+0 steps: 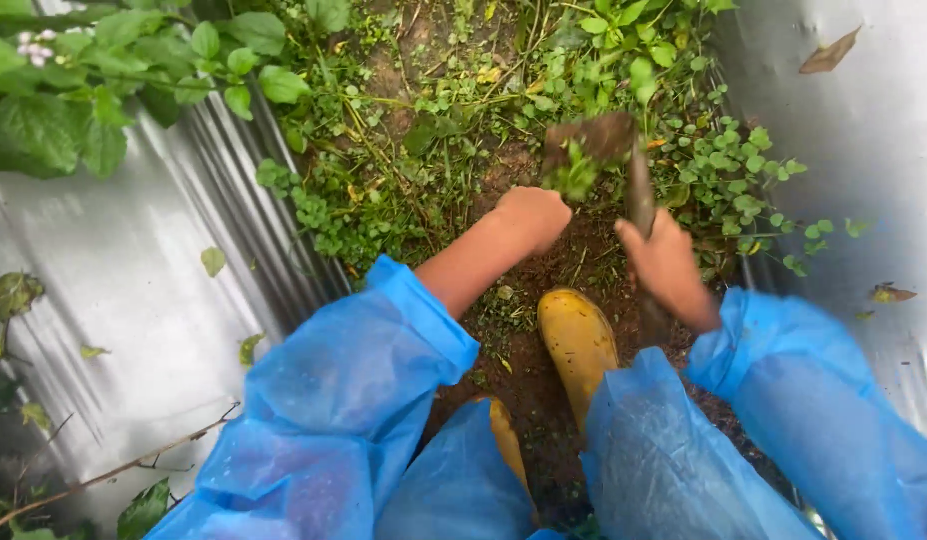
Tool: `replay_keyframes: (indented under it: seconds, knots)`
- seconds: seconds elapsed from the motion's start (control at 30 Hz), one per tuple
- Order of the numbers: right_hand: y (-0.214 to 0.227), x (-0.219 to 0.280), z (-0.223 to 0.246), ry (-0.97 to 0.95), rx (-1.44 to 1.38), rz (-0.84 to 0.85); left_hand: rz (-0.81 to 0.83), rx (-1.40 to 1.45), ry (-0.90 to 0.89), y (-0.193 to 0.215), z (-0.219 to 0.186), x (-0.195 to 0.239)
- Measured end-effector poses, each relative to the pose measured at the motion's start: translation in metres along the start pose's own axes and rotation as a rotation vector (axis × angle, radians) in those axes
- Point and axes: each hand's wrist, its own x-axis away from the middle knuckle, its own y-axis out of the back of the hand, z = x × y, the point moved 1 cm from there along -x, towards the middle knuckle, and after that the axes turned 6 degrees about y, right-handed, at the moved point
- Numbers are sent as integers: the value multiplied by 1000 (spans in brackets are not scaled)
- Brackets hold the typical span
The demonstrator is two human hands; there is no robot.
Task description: Weeding a garden bed by using a hand hoe to loosen soil and pulling out weeds by hand.
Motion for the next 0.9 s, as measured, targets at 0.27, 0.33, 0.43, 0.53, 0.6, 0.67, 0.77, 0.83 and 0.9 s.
replay_keyframes:
  seconds: [0.27, 0.33, 0.43, 0.53, 0.6, 0.67, 0.77, 0.83, 0.9]
  knots:
    - [41, 10, 1, -6, -85, -93, -551, 2, -430, -28, -1, -54]
    - [57, 1, 7, 49, -152, -177, -554, 46, -323, -24, 4, -46]
    - [74, -3, 14, 179, -137, -253, -452, 72, -93, -17, 6, -36]
    - [73, 1, 5, 178, -222, -277, -349, -51, -46, -11, 4, -43]
    - [61, 12, -1, 60, -222, -236, -183, -172, -10, 0, 5, -40]
    - [53, 18, -6, 37, -193, -198, -183, -213, -6, -5, 10, -43]
    - [44, 23, -17, 13, -154, -170, -283, -236, 7, -33, 10, -49]
    - [42, 18, -17, 17, -144, -171, -382, -219, 26, -45, 10, -50]
    - [44, 13, -13, 43, -161, -202, -380, -203, 95, -47, 7, -46]
